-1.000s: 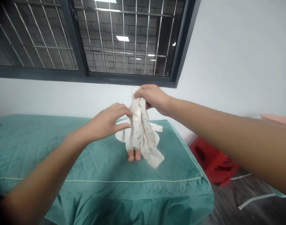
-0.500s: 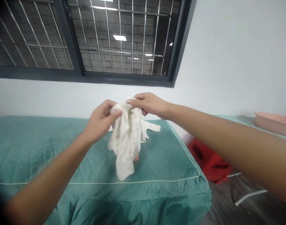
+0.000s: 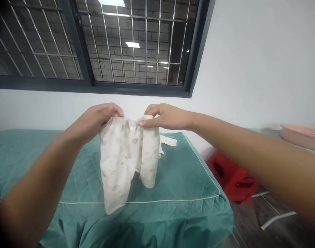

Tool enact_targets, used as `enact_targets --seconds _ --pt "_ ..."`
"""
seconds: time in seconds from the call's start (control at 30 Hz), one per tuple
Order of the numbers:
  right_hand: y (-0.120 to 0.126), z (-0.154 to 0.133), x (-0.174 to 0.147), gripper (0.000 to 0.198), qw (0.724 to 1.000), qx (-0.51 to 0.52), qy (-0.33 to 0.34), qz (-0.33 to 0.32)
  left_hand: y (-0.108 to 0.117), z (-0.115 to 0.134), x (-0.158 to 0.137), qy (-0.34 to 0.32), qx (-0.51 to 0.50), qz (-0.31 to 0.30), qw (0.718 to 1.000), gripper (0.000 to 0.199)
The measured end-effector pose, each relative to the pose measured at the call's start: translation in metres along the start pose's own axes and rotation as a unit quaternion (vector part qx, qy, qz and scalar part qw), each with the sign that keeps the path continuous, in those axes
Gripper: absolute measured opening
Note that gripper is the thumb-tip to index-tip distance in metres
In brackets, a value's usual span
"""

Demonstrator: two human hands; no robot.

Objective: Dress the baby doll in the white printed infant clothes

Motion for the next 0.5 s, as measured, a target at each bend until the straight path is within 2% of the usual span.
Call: enact_targets --seconds 0.1,0.2,0.27,0.37,0.43,0.5 --pt "-0.008 0.0 0.009 0.04 0.998 0.042 0.034 0.026 -0.04 0.006 -0.002 0.001 0.117 -0.107 0.987 0.032" --pt "-0.017 0.014 0.011 0.037 0.992 0.112 0.036 0.049 -0.07 -0.008 -0.006 0.005 0.095 -0.166 0.982 0.027" --pt "-0.027 0.033 0.008 0.038 0.979 0.196 0.0 0.055 -0.079 -0.026 -0.005 0.017 0.013 -0.164 0.986 0.029" --pt "-0.045 0.063 0.003 0.039 0.935 0.345 -0.056 0.058 -0.084 -0.06 0.001 0.04 -0.125 -0.136 0.982 0.033" --pt "-0.055 0.079 0.003 0.038 0.905 0.414 -0.066 0.072 -0.084 -0.082 0.008 0.063 -0.216 -0.101 0.969 0.037" --pt "-0.065 0.093 0.006 0.037 0.893 0.438 -0.065 0.078 -0.084 -0.1 0.016 0.08 -0.3 -0.062 0.948 0.043"
Point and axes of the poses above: each hand's wrist, its own x-axis towards the middle knuckle, its own y-axis out of the back of the hand, z = x × y, the point moved 10 cm from there along x, towards the middle knuckle, and after that the axes turned 3 degrees about y, right-handed, at the moved point
